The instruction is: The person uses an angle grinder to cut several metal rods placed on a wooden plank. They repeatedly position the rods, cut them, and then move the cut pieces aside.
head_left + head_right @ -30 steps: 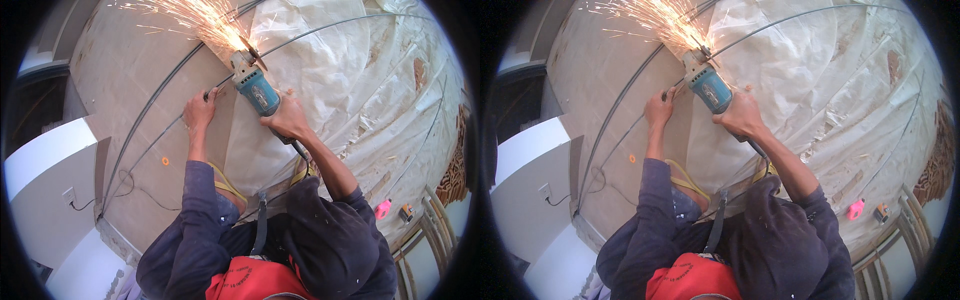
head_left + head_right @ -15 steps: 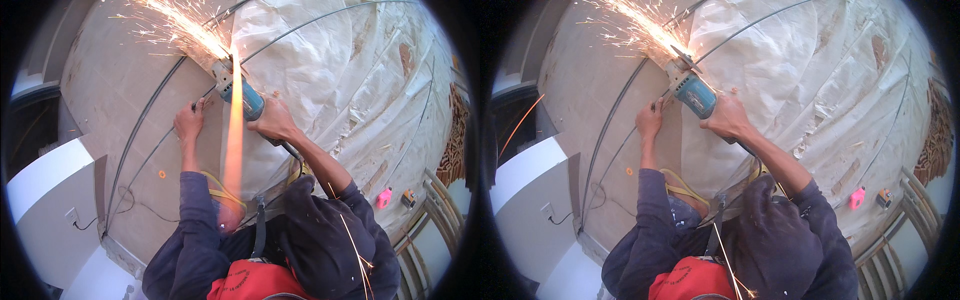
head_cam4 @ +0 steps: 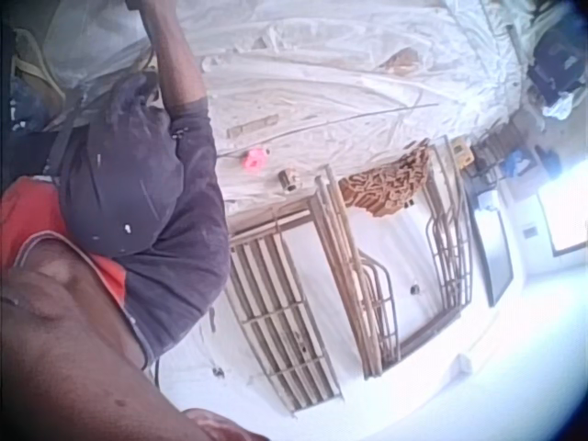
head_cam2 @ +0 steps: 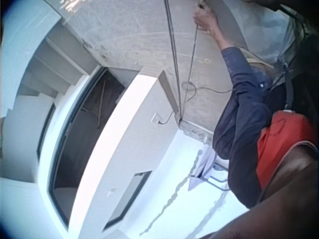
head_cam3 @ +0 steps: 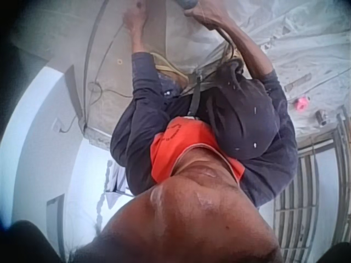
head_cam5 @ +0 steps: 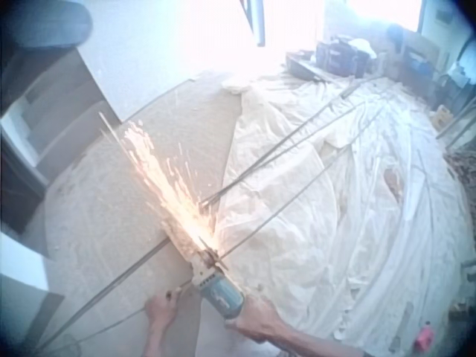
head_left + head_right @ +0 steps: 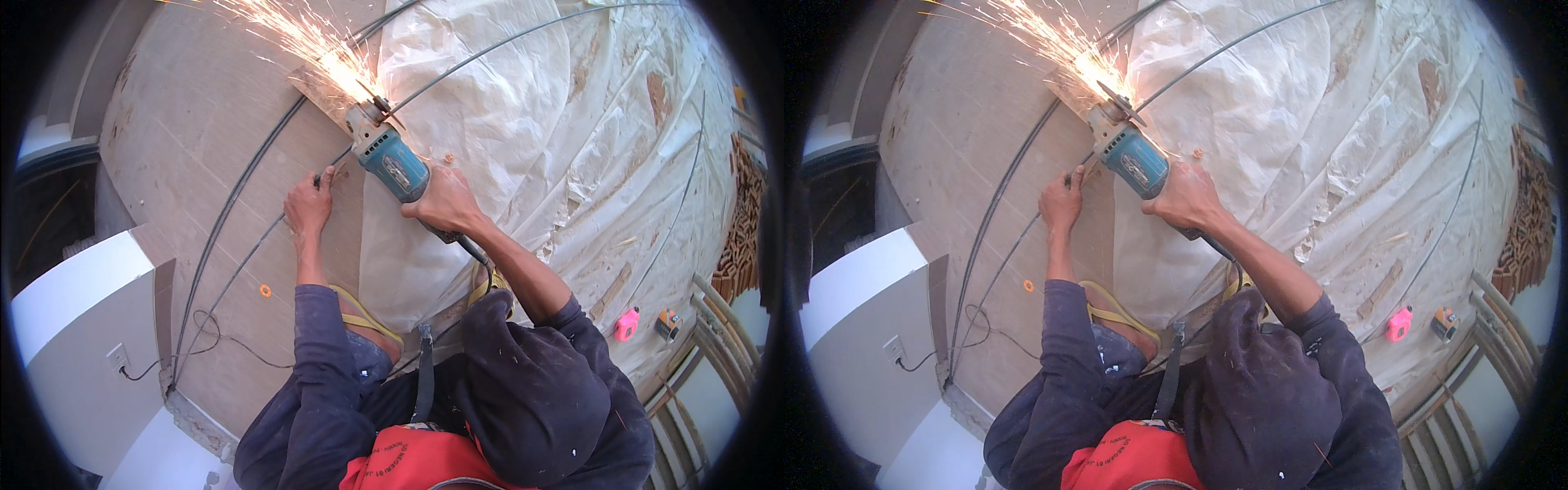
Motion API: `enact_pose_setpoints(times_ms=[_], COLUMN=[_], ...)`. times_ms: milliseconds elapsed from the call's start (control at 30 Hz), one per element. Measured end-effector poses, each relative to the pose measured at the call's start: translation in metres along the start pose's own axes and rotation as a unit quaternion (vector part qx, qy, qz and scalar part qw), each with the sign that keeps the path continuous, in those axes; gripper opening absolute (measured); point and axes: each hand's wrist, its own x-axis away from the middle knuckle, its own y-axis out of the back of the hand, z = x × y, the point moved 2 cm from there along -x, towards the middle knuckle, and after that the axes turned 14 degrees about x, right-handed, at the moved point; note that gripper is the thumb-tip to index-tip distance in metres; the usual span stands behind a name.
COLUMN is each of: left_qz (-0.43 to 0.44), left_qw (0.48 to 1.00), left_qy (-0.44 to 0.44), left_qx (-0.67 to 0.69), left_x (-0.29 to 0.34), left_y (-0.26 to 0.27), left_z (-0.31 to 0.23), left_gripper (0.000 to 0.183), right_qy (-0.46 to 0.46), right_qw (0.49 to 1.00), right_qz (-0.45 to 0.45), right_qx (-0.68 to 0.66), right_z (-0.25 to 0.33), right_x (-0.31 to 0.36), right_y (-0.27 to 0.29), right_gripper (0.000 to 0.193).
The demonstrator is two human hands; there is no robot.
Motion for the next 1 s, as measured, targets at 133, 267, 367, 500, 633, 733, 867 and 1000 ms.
enact_pose_setpoints(times_ms=[133,267,367,500,633,733,867,1000], left_qz=[0.002,-0.004,0.0,-0.007,-0.014,-0.009,-0.019,-0.025], left_qw=[1.0,1.0,1.0,1.0,1.0,1.0,1.0,0.999], left_qy=[0.004,0.004,0.001,-0.007,-0.009,-0.007,-0.011,-0.017], left_qx=[-0.002,0.011,0.009,0.014,0.018,0.013,0.012,0.021], left_x=[0.001,0.001,0.0,0.0,0.001,-0.001,0.0,0.001], left_y=[0.0,-0.001,-0.001,-0.003,-0.003,-0.004,-0.004,-0.004], left_z=[-0.002,0.0,0.003,0.003,0.003,0.004,0.005,0.004], left_gripper=[0.064,0.064,0.065,0.066,0.065,0.064,0.062,0.061], right_qy=[-0.011,-0.029,-0.041,-0.016,-0.04,-0.038,-0.004,-0.045], right_qw=[1.0,0.999,0.998,0.999,0.998,0.998,0.999,0.997], right_qz=[0.011,0.032,0.041,0.032,0.047,0.041,-0.01,0.05], right_qx=[0.027,0.009,0.023,0.005,0.026,0.038,0.04,0.047], right_z=[0.004,0.008,0.009,0.006,0.01,0.007,0.009,0.013], right_x=[-0.003,-0.002,-0.003,-0.005,-0.006,-0.009,-0.007,-0.008], right_y=[0.002,0.006,0.007,0.003,0.004,0.002,0.003,0.008], right_gripper=[0.064,0.062,0.058,0.055,0.056,0.061,0.058,0.057])
